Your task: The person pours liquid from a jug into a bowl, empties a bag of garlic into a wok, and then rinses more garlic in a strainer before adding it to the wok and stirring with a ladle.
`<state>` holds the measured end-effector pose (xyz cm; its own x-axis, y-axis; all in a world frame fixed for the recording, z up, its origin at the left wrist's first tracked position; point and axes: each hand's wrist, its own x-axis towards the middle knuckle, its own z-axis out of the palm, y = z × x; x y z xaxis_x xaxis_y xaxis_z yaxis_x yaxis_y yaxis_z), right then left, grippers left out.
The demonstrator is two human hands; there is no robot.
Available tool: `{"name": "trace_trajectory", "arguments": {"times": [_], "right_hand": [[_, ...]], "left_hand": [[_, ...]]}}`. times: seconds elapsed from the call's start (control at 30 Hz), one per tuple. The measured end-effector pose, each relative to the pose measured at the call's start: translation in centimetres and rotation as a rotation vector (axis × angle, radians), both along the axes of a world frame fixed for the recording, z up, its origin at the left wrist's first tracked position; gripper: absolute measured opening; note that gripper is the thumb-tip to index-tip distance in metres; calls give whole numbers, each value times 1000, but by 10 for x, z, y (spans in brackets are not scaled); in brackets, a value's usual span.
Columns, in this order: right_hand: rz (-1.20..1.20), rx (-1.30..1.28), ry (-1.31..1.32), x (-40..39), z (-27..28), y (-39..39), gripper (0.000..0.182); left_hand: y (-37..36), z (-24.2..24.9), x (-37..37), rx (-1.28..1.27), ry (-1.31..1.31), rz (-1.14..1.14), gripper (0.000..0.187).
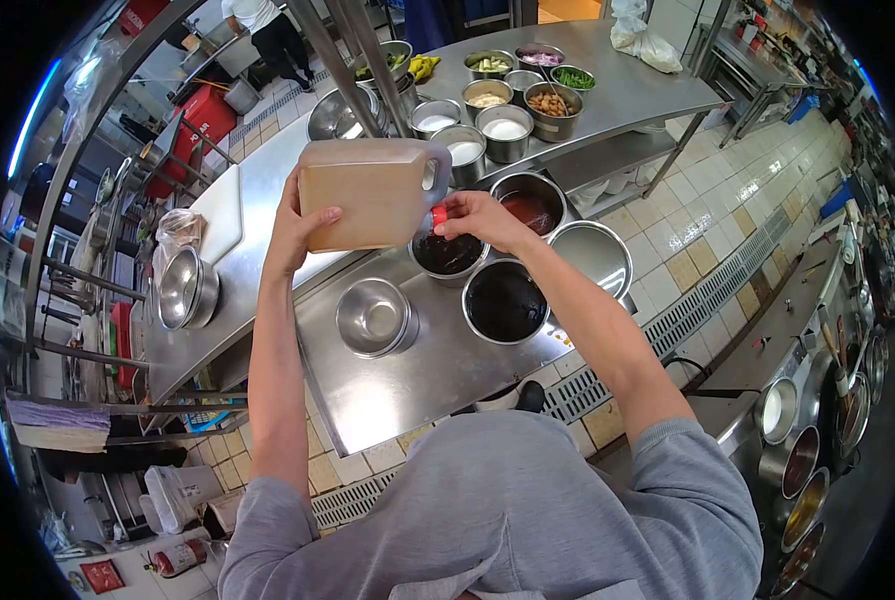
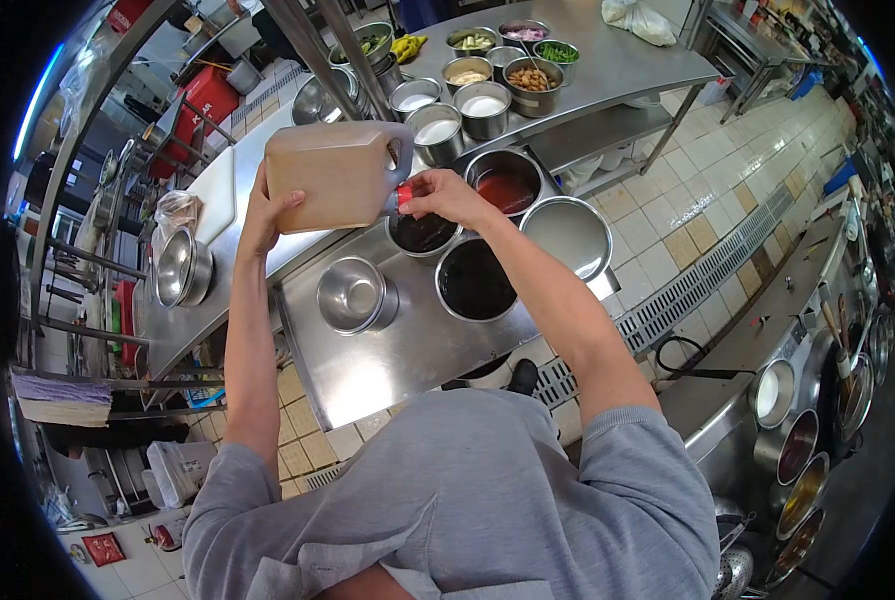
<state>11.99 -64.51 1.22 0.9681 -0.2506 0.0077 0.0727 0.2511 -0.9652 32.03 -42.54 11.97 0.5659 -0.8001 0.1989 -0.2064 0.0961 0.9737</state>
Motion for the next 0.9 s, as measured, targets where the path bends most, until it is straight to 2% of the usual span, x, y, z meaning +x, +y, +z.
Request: {"name": "trace_trajectory", "arguments": {"times": [0.2, 0.27, 0.4, 0.5, 0.57, 0.6, 0.67, 0.8, 0.87, 0.9], "right_hand": [[-103, -257, -73, -3, -10, 10, 42], [-266, -441, -78, -3, -15, 15, 44], [-298, -545, -16, -9, -5, 22, 42], [-344, -675, -50, -12, -6, 26, 40], [-437, -886, -129, -14, -8, 28, 40], [-435, -887, -127, -13, -11, 27, 40], [-489, -1049, -219, -10, -17, 26, 41], [-521, -1093, -255, -9, -14, 30, 41], [-469, -857, -145, -9, -12, 34, 39], [-467, -858, -145, -10, -10, 36, 39]], "left_hand": [[1, -2, 0, 36, 73, -6, 95], [-1, -3, 0, 46, 64, -6, 95], [-7, -6, 0, 39, 23, -5, 96], [-9, -8, -2, 50, 13, 7, 96], [-10, -9, -2, 53, 36, 12, 97], [-10, -10, -2, 57, 57, 17, 97], [-10, -12, -1, 64, 62, 22, 97], [-10, -13, 0, 50, 72, 37, 95], [-8, -11, 0, 52, 78, 35, 94], [-7, -10, 0, 54, 84, 31, 94]]}}
